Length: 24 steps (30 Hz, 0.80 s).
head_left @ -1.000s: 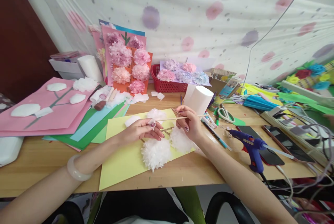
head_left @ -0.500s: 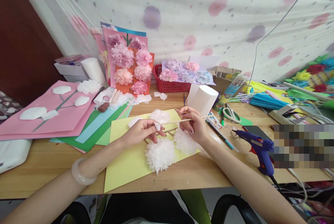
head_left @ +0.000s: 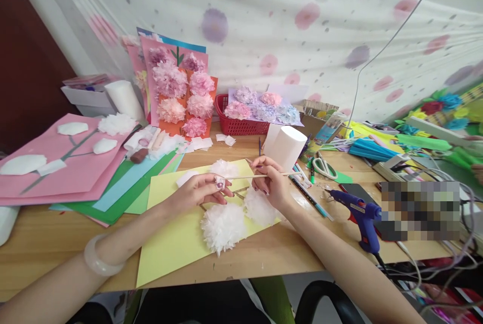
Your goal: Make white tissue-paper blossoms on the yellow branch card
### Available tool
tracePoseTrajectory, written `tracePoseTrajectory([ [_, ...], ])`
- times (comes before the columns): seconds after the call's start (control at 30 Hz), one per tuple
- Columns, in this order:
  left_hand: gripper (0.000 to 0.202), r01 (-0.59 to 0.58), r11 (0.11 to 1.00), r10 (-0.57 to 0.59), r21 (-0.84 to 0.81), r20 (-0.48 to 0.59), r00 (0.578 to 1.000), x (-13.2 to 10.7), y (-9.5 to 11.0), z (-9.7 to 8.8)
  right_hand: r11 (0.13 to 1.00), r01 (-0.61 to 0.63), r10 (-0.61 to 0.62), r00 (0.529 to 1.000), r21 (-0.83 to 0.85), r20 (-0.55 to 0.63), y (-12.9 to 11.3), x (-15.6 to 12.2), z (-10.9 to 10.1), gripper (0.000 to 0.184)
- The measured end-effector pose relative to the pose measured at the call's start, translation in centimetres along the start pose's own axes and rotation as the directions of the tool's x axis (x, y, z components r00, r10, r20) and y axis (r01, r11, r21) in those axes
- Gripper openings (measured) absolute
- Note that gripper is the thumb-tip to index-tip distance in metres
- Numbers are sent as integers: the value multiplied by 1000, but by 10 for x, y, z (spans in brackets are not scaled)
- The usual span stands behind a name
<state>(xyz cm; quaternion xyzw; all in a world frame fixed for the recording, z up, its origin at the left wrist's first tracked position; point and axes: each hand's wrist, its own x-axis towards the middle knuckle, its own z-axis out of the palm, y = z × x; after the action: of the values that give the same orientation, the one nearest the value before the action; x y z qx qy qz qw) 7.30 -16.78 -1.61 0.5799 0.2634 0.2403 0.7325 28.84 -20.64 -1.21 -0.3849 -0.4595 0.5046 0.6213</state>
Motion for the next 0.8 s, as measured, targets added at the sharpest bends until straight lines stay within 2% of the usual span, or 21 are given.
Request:
tracePoseTrajectory([
  [0.07, 28, 9, 1000, -9, 0, -20, 1000, 0, 0, -2, 1000, 3, -3, 1000, -7, 5, 0, -1, 1, 10],
  [0.13, 27, -5, 997, 7, 73, -31, 1000, 0, 3, -3, 1000, 12, -12, 1000, -10, 5, 0, -1, 1, 10],
  [0.3, 26, -97, 963, 128, 250, -112, 985, 1, 13, -13, 999, 51, -52, 997, -14, -58, 0, 5, -2, 8],
  [0.43, 19, -121, 973, 163, 196, -216, 963, 4, 13, -22, 992, 57, -67, 994, -116, -81, 2, 8, -4, 12],
  [0.53, 18, -142, 984, 164, 103, -252, 954, 7, 10, -26, 977, 68, -74, 997, -202, -22, 3, 6, -2, 24],
  [0.6, 19, -161, 982, 182, 100, -266, 946, 9, 8, -29, 968, 78, -73, 997, -240, 30, 3, 4, 0, 36],
  [0.7, 18, -168, 955, 238, 244, -290, 927, 12, 6, -34, 948, 83, -61, 995, -306, 80, 3, 1, 5, 47],
  [0.8, 18, -111, 909, 248, 401, -307, 919, 13, 7, -37, 920, 77, -47, 995, -385, 85, 5, -1, 10, 48],
])
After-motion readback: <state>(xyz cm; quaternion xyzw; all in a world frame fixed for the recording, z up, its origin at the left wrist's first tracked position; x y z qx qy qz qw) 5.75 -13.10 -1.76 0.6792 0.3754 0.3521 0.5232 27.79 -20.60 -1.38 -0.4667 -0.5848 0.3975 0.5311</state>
